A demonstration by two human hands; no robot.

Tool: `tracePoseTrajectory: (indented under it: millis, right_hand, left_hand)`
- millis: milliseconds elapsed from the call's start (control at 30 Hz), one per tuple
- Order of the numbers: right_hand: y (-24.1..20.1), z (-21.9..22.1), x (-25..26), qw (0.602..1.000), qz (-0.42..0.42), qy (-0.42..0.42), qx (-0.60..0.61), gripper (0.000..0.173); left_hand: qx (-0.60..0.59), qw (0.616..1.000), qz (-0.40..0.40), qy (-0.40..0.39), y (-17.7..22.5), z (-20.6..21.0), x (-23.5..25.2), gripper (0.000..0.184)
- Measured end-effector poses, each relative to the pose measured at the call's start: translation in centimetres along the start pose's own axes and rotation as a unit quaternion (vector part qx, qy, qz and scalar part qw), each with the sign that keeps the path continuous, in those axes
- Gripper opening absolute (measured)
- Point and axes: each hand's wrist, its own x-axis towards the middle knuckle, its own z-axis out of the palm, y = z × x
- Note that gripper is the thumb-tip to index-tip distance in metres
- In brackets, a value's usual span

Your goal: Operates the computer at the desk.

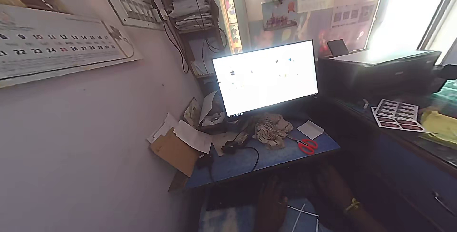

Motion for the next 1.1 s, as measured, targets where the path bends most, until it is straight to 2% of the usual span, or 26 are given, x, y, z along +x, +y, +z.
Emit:
tracePoseTrajectory:
  millis: [433, 600, 767, 933, 1100]
  right_hand:
    - [-0.2, -0.3, 0.1, 1.000, 0.003, 0.010, 0.005, 0.046]
    - [0.3, -0.1, 0.4, 0.998, 0.020, -0.060, 0.002, 0.053]
    - [0.8, 1.2, 0.5, 1.000, -0.011, -0.009, -0.008, 0.052]
    - [0.7, 1.0, 0.4, 1.000, -0.020, 0.003, 0.007, 0.048]
    - [0.7, 0.7, 0.3, 1.000, -0.024, 0.008, 0.002, 0.048]
  left_hand:
    - [-0.004, 1.000, 0.000, 0.007, 0.0, 0.0, 0.1, 0.050]
    - [-0.004, 1.000, 0.006, 0.006, 0.1, 0.0, 0.1, 0.050]
    - [-0.004, 1.000, 0.002, 0.002, 0.0, 0.0, 0.0, 0.050]
    - [0.005, 1.000, -0.009, -0.028, -0.1, -0.2, 0.1, 0.054]
    - [0.005, 1.000, -0.009, -0.024, -0.2, 0.1, 0.0, 0.054]
